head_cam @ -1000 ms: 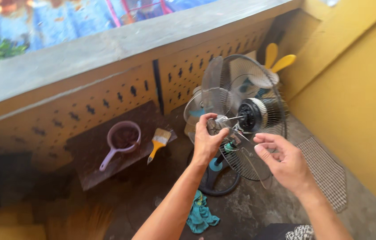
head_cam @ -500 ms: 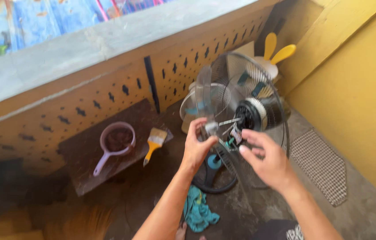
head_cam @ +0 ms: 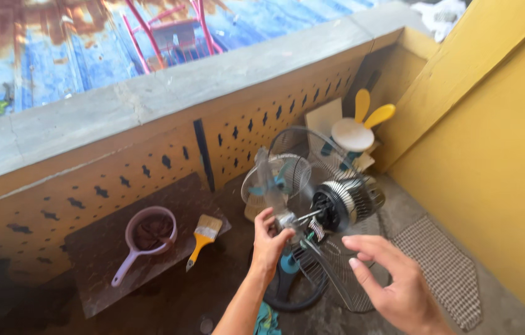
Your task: The person assembles a standing fan by attaching the fan blades to the motor hub, securing them with a nut, and then attaching both the front and rear wire cages. The person tightens the components by hand and adjusts the cage alignment.
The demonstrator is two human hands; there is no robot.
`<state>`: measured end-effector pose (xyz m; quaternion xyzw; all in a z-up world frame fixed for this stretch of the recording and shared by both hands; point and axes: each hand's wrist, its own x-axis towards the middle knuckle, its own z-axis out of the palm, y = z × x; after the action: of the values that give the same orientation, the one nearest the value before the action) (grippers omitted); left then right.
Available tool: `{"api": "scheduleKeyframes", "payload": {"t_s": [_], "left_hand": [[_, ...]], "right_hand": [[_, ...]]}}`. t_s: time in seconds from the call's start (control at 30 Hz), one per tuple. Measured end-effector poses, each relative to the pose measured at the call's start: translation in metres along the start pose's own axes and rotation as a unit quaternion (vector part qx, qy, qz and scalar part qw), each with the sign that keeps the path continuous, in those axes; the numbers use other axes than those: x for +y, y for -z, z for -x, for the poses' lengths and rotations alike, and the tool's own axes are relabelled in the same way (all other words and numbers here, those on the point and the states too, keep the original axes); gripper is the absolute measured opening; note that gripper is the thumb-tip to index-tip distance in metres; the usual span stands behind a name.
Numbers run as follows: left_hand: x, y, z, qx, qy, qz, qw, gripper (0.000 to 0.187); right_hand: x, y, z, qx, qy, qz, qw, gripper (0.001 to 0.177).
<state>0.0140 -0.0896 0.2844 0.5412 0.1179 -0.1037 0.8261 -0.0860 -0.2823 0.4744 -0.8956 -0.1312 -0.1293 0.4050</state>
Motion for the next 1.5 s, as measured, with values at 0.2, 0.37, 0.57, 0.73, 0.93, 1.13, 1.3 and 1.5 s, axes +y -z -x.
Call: {"api": "scheduleKeyframes", "payload": {"t_s": [0.2, 0.37, 0.57, 0.73, 0.93, 1.13, 1.3, 1.5], "left_hand": [[-0.005, -0.003, 0.001, 0.03, 0.054, 0.022, 0.998, 0.085], [-0.003, -0.003, 0.001, 0.05, 0.057, 0.016, 0.997, 0.085], [-0.008, 0.009, 0.001, 0.075, 0.018, 0.047, 0.996, 0.081], [-0.012, 0.012, -0.001, 0.062, 0.001, 0.063, 0.996, 0.07], [-0.022, 0.011, -0.008, 0.062, 0.023, 0.072, 0.995, 0.066], [-0.031, 0.007, -0.028, 0.06, 0.025, 0.059, 0.996, 0.068], [-0.031, 0.003, -0.032, 0.065, -0.004, 0.064, 0.996, 0.068], [-0.014, 0.0, -0.031, 0.029, 0.006, -0.038, 0.999, 0.072]], "right_hand": [[0.0, 0.017, -0.006, -0.019, -0.049, 0.004, 0.999, 0.034], [0.001, 0.025, -0.012, -0.03, -0.022, -0.022, 0.999, 0.032], [0.0, 0.02, -0.004, -0.022, 0.035, -0.019, 0.999, 0.031], [0.03, 0.027, -0.005, 0.05, 0.03, -0.005, 0.998, 0.026], [0.119, 0.024, -0.037, 0.144, -0.104, -0.189, 0.966, 0.039], [0.177, -0.001, -0.062, -0.073, -0.088, 0.073, 0.991, 0.064], [0.199, -0.013, -0.084, -0.145, 0.051, 0.206, 0.966, 0.095], [0.228, -0.034, -0.092, -0.222, -0.034, 0.332, 0.916, 0.122]]}}
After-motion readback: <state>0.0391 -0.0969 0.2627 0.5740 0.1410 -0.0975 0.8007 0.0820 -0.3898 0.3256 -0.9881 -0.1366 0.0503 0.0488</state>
